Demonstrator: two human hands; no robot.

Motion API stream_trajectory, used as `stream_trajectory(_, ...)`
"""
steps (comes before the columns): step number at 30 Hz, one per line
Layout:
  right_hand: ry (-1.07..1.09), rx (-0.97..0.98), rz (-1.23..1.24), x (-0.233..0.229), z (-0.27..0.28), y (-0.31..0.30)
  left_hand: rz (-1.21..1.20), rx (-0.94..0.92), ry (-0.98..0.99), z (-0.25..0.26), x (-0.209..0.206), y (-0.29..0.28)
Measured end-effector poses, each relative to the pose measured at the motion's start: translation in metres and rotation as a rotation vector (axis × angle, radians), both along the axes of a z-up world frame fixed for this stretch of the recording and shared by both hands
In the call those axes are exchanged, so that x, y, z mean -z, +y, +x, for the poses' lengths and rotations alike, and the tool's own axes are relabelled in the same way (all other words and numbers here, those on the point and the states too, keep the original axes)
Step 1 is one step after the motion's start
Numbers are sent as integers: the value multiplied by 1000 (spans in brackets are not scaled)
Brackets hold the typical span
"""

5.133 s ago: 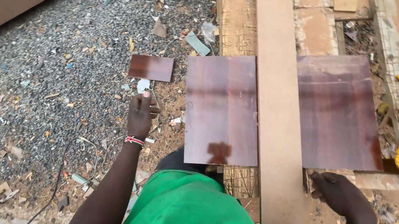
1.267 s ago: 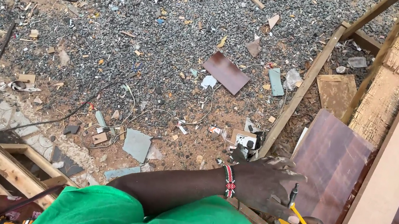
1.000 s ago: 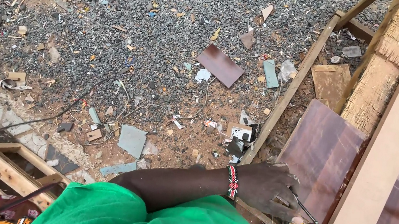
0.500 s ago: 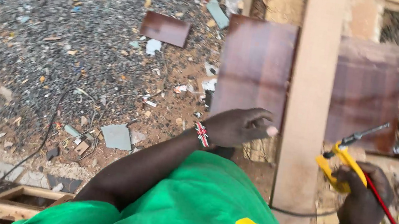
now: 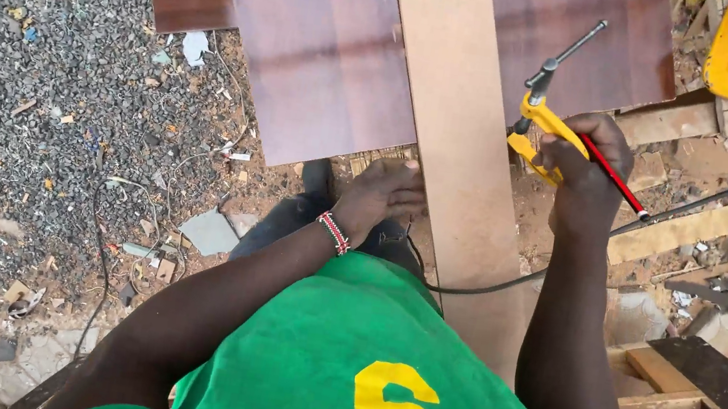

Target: Measuring, marking, and cutting a piece of wood using a circular saw and clamps.

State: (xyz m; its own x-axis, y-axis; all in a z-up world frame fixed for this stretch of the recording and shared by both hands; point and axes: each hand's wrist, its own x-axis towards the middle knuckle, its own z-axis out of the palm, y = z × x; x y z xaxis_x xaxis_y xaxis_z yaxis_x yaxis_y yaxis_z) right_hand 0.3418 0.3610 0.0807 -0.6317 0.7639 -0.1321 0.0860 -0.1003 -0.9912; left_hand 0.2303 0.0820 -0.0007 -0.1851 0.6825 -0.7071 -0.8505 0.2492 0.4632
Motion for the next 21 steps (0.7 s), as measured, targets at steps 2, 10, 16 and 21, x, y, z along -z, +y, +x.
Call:
stream_trajectory(2,-14,-27,33,4,-7,1,26,-368,7,2,10,17)
stream_trajectory(10,-2,-4,29,24,-24,-11,-68,-316,-57,-27,-38,19)
stream_trajectory(16,107,-1,-34,42,-29,-16,-138,-361,-115,-41,-18,-65)
stream_trajectory(21,175,-24,-63,56,-29,-4,-373,-489,6,-62,-1,-109)
